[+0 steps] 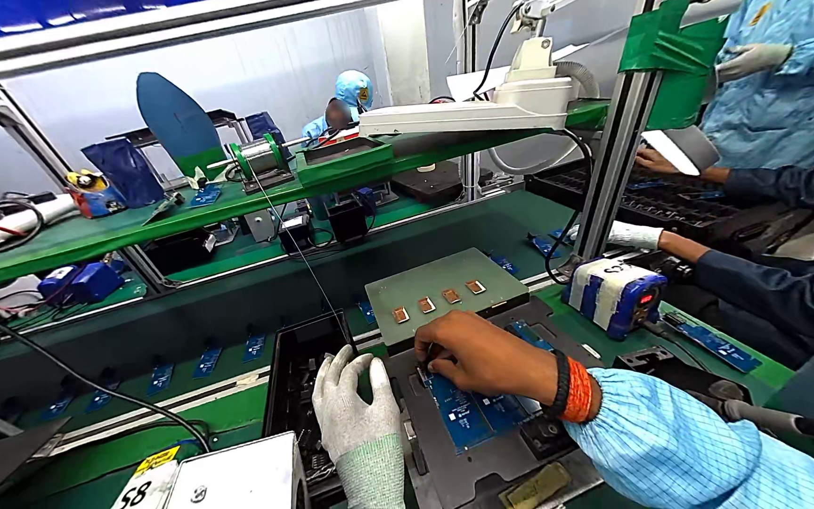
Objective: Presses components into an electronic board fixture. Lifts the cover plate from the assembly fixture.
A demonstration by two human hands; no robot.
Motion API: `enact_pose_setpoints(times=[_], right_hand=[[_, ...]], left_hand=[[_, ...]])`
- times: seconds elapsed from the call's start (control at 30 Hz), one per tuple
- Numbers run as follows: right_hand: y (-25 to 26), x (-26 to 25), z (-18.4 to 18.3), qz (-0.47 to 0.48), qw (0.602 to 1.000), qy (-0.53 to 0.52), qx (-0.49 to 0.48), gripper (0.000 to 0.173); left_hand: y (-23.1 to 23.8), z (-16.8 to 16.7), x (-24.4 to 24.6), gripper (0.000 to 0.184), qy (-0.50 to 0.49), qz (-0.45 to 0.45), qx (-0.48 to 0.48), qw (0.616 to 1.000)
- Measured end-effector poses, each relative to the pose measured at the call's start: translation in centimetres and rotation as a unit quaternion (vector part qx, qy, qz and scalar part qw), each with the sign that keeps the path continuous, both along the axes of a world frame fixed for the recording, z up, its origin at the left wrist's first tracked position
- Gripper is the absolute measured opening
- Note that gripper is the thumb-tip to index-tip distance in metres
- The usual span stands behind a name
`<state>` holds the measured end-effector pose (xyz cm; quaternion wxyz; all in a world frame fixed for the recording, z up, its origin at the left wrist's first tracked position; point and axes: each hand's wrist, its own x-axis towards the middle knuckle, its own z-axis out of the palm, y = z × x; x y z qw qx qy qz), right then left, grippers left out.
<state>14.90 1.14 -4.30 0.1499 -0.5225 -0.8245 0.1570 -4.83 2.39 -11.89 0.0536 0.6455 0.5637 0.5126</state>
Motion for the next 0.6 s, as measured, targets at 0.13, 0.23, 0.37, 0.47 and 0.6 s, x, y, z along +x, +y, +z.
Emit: enact_pose_setpoints(times=[0.13,0.23,0.37,0.47,0.6], right_hand=[[0.16,0.25,-0.22,0.007,1.000,0.009,0.007,0.015],[0.10,0.40,-0.26,0.010,1.000,0.017,0.003,0.014],[-0.09,0.26,-0.21,0.007,1.000,0.005,0.009,0.013],[-0.18,-0.07,-0.28,0.012,1.000,-0.018,0.022,0.013],[-0.52,-0.44,-0.24,0.011,0.999,-0.027,0.018,0.015]], left_hand=[[0.14,-0.26,0.02,0.029,0.007,-0.007,-0.008,1.000],[0.11,-0.34,0.07,0.030,0.010,-0.005,-0.011,1.000],[0.15,-0.45,0.14,0.030,0.016,-0.009,-0.010,1.000],[0.11,-0.51,0.24,0.029,0.028,-0.013,0.001,1.000],[0.11,-0.19,0.32,0.028,0.051,-0.011,0.061,0.997]])
